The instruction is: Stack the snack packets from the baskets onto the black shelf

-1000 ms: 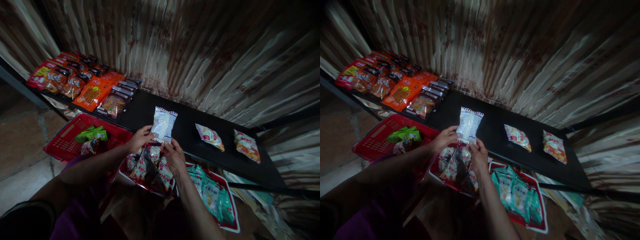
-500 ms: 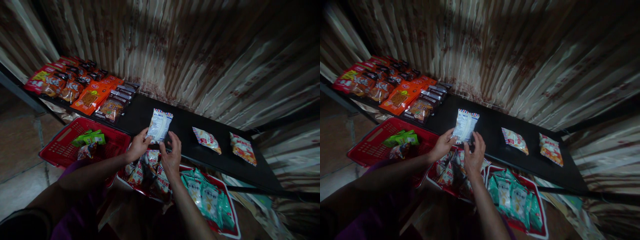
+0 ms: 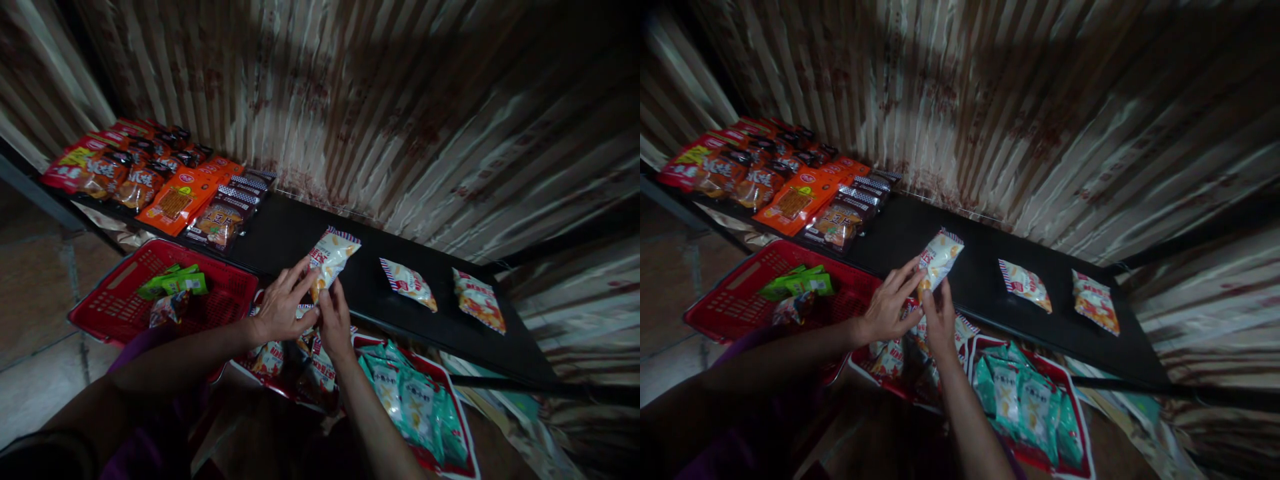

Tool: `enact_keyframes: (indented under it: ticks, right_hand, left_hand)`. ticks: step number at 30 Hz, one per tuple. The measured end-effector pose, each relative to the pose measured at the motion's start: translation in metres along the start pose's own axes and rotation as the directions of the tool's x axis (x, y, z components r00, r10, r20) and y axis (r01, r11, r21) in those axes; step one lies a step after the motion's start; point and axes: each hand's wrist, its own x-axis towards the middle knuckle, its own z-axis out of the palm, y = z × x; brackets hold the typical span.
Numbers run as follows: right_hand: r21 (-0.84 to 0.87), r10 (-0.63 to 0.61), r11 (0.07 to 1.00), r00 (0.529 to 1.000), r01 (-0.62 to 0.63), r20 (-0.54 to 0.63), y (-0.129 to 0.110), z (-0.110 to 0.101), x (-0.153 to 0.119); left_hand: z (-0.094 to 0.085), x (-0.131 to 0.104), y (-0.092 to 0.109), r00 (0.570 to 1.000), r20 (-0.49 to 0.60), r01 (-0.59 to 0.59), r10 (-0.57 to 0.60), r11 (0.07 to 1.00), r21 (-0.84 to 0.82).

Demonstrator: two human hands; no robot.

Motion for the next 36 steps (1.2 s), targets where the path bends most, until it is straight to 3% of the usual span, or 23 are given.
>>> enact_keyframes:
  ticks: [7, 9, 12, 15, 18, 21, 25, 30, 36]
  right_hand:
    - [0.146, 0.123, 0.984, 0.983, -0.104, -0.133, 0.009, 0.001, 0.004]
    - [0.213, 0.163, 0.969, 0.973, -0.126, -0.164, 0.007, 0.002, 0.005]
    - [0.295, 0.227, 0.942, 0.953, -0.162, -0.202, 0.004, 0.003, 0.007]
    - [0.348, 0.285, 0.916, 0.935, -0.2, -0.213, 0.002, 0.002, 0.009]
    - [0.358, 0.326, 0.901, 0.926, -0.243, -0.192, 0.002, 0.002, 0.009]
    - [0.364, 0.352, 0.892, 0.917, -0.269, -0.185, 0.0, 0.004, 0.007]
    - [0.341, 0.351, 0.901, 0.912, -0.267, -0.211, -0.001, 0.005, 0.007]
    - [0.29, 0.335, 0.918, 0.92, -0.27, -0.203, 0.001, 0.004, 0.007]
    - [0.35, 0.401, 0.879, 0.899, -0.324, -0.175, 0.004, 0.007, 0.007]
  left_hand:
    - [0.001, -0.003, 0.003, 0.998, 0.002, -0.068, 0.068, 0.998, -0.011]
    - [0.001, -0.002, 0.001, 0.999, -0.046, -0.016, 0.014, 0.999, -0.052]
    - [0.005, 0.001, -0.006, 0.97, -0.135, 0.177, -0.2, 0.97, -0.166]
    - [0.014, 0.005, -0.017, 0.894, -0.066, 0.378, -0.443, 0.825, -0.42]
    - [0.021, 0.007, -0.025, 0.832, 0.095, 0.469, -0.547, 0.599, -0.649]
    - [0.025, 0.008, -0.027, 0.824, 0.164, 0.465, -0.542, 0.483, -0.742]
    - [0.026, 0.009, -0.027, 0.832, 0.152, 0.412, -0.533, 0.412, -0.813]
    - [0.026, 0.007, -0.026, 0.857, 0.125, 0.372, -0.5, 0.431, -0.822]
    - [0.022, 0.003, -0.025, 0.832, 0.153, 0.416, -0.534, 0.415, -0.809]
